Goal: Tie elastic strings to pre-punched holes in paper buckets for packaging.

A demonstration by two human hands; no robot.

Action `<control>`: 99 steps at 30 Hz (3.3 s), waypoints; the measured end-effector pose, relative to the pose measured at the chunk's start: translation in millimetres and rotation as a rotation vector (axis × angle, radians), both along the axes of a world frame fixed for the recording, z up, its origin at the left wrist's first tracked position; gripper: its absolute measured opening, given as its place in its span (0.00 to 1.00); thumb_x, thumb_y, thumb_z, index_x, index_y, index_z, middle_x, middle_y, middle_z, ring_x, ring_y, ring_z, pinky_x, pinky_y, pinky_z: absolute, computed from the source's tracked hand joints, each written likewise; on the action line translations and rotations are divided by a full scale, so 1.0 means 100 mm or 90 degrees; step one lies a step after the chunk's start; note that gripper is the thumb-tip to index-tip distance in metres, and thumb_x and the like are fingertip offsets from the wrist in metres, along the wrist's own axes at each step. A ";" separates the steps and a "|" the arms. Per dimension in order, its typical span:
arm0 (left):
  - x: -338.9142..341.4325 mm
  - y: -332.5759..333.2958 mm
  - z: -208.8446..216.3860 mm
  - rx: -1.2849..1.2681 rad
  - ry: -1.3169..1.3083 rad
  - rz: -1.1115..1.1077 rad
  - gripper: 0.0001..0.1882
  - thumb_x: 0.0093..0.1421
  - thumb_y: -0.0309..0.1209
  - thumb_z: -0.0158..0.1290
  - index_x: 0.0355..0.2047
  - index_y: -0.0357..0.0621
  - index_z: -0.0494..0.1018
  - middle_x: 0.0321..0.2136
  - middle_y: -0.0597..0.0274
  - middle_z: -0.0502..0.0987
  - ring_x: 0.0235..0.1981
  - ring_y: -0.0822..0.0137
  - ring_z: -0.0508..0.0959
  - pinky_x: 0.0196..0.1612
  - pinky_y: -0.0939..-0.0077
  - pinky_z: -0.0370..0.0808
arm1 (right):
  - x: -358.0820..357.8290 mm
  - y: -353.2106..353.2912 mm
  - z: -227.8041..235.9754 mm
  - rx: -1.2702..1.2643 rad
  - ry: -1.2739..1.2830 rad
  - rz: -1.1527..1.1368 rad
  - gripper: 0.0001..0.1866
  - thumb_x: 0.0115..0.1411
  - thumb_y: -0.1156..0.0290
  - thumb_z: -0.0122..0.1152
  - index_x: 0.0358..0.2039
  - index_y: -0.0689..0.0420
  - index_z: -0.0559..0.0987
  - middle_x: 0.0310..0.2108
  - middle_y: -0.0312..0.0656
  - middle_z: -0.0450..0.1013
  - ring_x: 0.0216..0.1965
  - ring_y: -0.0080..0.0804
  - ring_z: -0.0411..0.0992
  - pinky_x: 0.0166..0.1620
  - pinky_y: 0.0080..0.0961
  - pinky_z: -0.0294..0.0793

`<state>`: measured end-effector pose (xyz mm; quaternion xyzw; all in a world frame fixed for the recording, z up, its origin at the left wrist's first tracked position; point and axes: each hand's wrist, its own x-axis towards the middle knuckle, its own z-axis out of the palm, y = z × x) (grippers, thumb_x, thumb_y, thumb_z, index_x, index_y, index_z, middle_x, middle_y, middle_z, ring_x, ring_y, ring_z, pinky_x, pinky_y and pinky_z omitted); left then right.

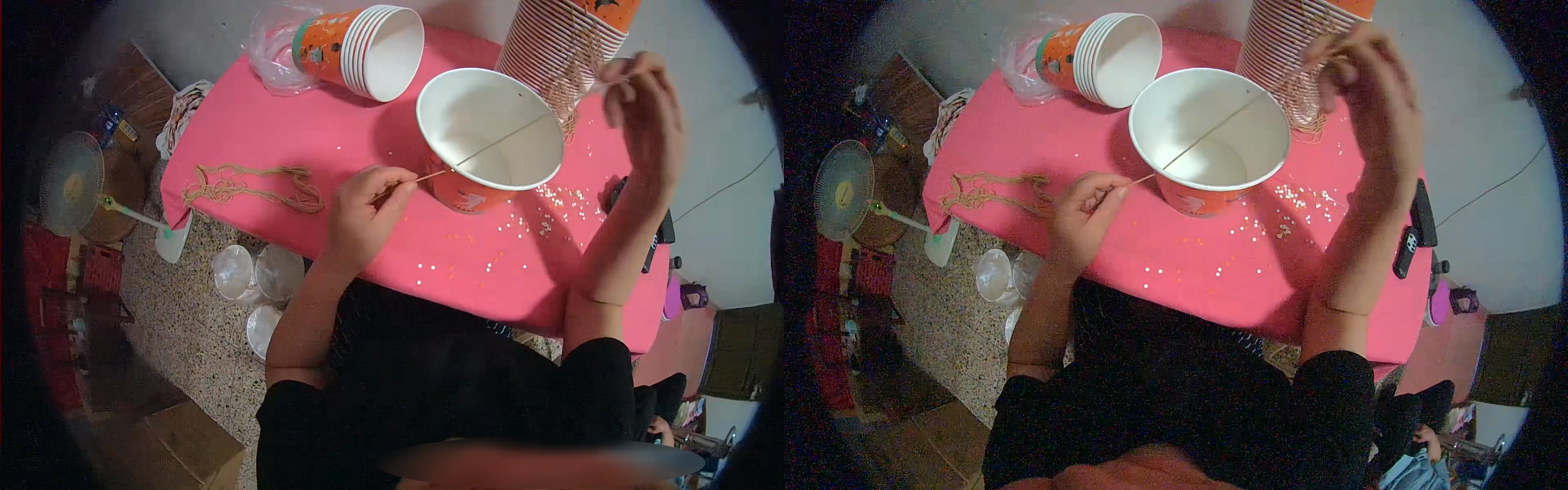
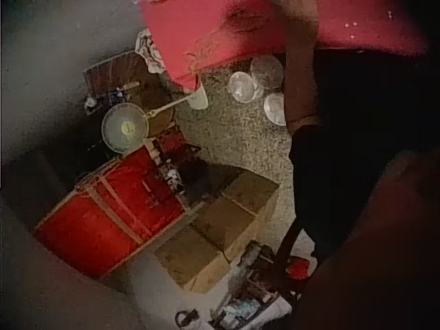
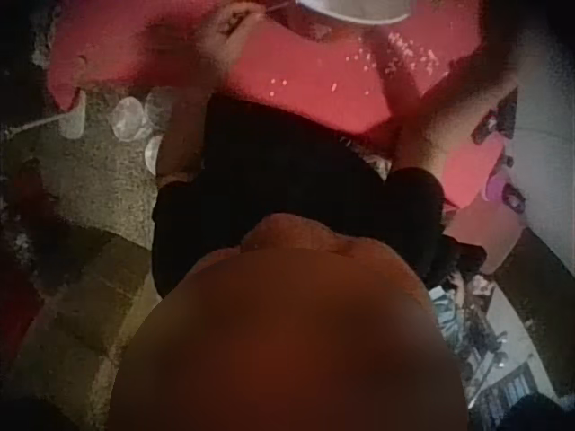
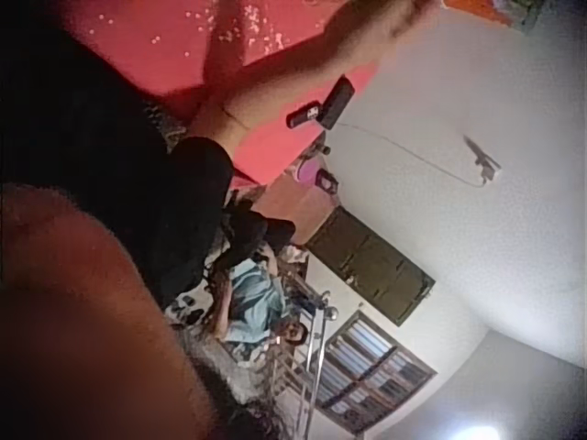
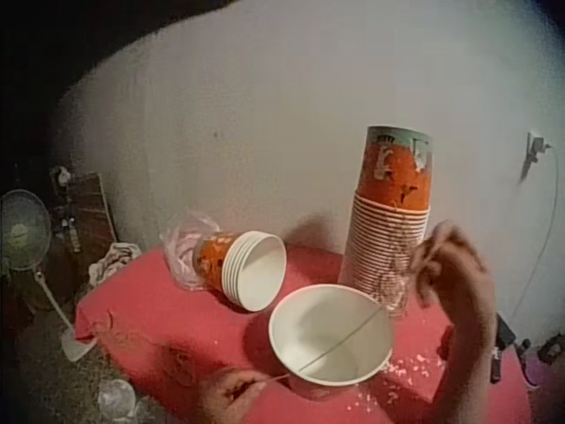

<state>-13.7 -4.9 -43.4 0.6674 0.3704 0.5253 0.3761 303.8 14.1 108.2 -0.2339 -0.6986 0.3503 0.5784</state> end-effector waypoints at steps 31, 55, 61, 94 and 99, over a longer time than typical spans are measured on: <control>0.02 -0.03 0.35 0.029 -0.150 -0.095 0.06 0.61 0.21 0.52 0.38 0.33 0.74 0.28 0.60 0.78 0.28 0.74 0.75 0.32 0.82 0.74 | -0.42 -0.24 -0.18 0.006 -0.698 -0.020 0.05 0.47 0.78 0.64 0.25 0.61 0.77 0.23 0.40 0.73 0.23 0.31 0.72 0.27 0.25 0.70; 0.27 -0.03 0.54 -0.225 -0.181 -0.181 0.06 0.62 0.27 0.53 0.36 0.37 0.76 0.21 0.73 0.72 0.18 0.86 0.62 0.19 0.88 0.57 | -0.85 -0.12 -0.33 0.182 -0.453 -0.205 0.08 0.49 0.80 0.61 0.32 0.62 0.76 0.28 0.43 0.72 0.28 0.33 0.72 0.30 0.26 0.71; 0.24 -0.02 0.44 -0.259 -0.290 -0.211 0.08 0.62 0.30 0.53 0.36 0.37 0.76 0.22 0.72 0.72 0.16 0.85 0.60 0.18 0.89 0.55 | -0.88 -0.27 -0.27 0.211 -0.475 -0.066 0.06 0.46 0.77 0.65 0.27 0.60 0.78 0.26 0.41 0.72 0.28 0.38 0.72 0.33 0.32 0.70; 0.14 -0.12 0.35 -0.273 -0.260 -0.232 0.04 0.60 0.24 0.52 0.35 0.38 0.74 0.25 0.71 0.74 0.27 0.82 0.70 0.31 0.87 0.66 | -1.02 -0.24 -0.39 0.301 -0.546 -0.107 0.06 0.53 0.69 0.62 0.28 0.56 0.77 0.24 0.40 0.70 0.27 0.39 0.68 0.36 0.31 0.65; 0.24 -0.16 0.38 -0.203 -0.239 -0.193 0.03 0.59 0.20 0.53 0.34 0.39 0.74 0.25 0.74 0.72 0.25 0.84 0.67 0.28 0.88 0.63 | -1.04 -0.23 -0.41 0.281 -0.537 -0.093 0.06 0.53 0.70 0.63 0.27 0.57 0.76 0.23 0.40 0.70 0.26 0.38 0.69 0.36 0.31 0.65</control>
